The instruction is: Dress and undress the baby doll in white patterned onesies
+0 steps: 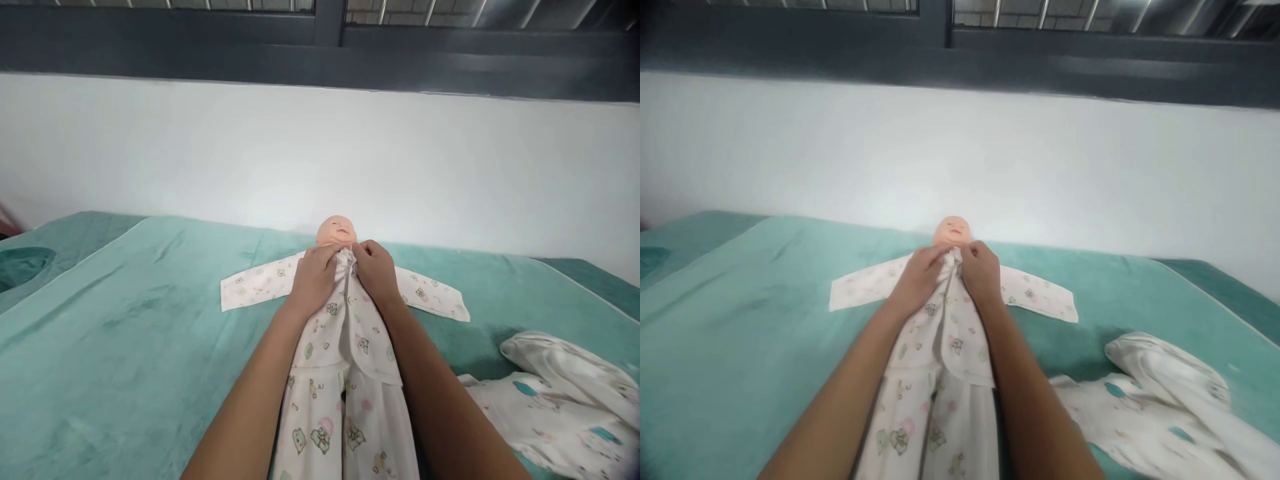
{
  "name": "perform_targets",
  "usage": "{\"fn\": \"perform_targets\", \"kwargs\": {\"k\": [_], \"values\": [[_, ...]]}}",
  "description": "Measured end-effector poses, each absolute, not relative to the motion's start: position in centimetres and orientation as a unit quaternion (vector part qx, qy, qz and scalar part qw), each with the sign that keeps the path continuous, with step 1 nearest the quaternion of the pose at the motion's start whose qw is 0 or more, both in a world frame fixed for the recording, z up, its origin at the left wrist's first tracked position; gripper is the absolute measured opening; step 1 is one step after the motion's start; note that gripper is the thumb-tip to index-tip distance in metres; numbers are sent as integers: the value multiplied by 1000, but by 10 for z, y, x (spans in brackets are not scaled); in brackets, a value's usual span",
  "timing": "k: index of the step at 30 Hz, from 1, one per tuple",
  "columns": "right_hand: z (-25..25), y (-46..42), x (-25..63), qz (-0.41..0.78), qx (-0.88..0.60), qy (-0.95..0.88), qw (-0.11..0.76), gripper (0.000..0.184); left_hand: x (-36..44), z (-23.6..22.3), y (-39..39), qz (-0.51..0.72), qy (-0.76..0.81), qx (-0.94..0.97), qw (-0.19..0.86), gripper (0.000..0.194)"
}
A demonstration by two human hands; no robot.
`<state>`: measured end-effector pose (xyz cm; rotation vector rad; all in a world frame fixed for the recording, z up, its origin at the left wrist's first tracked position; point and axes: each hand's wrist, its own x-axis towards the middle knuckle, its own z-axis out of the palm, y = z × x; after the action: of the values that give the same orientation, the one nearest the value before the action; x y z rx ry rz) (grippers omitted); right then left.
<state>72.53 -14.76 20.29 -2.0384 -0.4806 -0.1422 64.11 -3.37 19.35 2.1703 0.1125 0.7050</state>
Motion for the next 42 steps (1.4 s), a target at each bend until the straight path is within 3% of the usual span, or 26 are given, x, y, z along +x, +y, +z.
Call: {"fn": "perform_targets", "kwargs": {"k": [4,8,11,16,21,25,34,42], "values": [[200,-165,697,-72,-794,-142,587,29,631,196,-42,275,47,871,404,32],[198,-180,669,-48,-793,-132,593,28,617,199,-50,261,46,878,398,27],[201,-182,663,-42,-815,-193,544,33,609,195,-51,249,61,872,418,26],[210,-181,671,-14,-865,-316,390,31,608,184,-46,274,30,854,441,37],[213,-180,672,-14,-877,-327,351,18,608,184,-47,262,47,856,444,38],[211,-181,675,-3,-853,-330,405,13,608,187,-49,255,58,860,438,37],[199,-192,690,145,-740,-267,600,16,605,188,-51,256,47,875,407,38],[197,-188,689,108,-746,-266,601,21,604,191,-52,241,49,881,404,36]]}}
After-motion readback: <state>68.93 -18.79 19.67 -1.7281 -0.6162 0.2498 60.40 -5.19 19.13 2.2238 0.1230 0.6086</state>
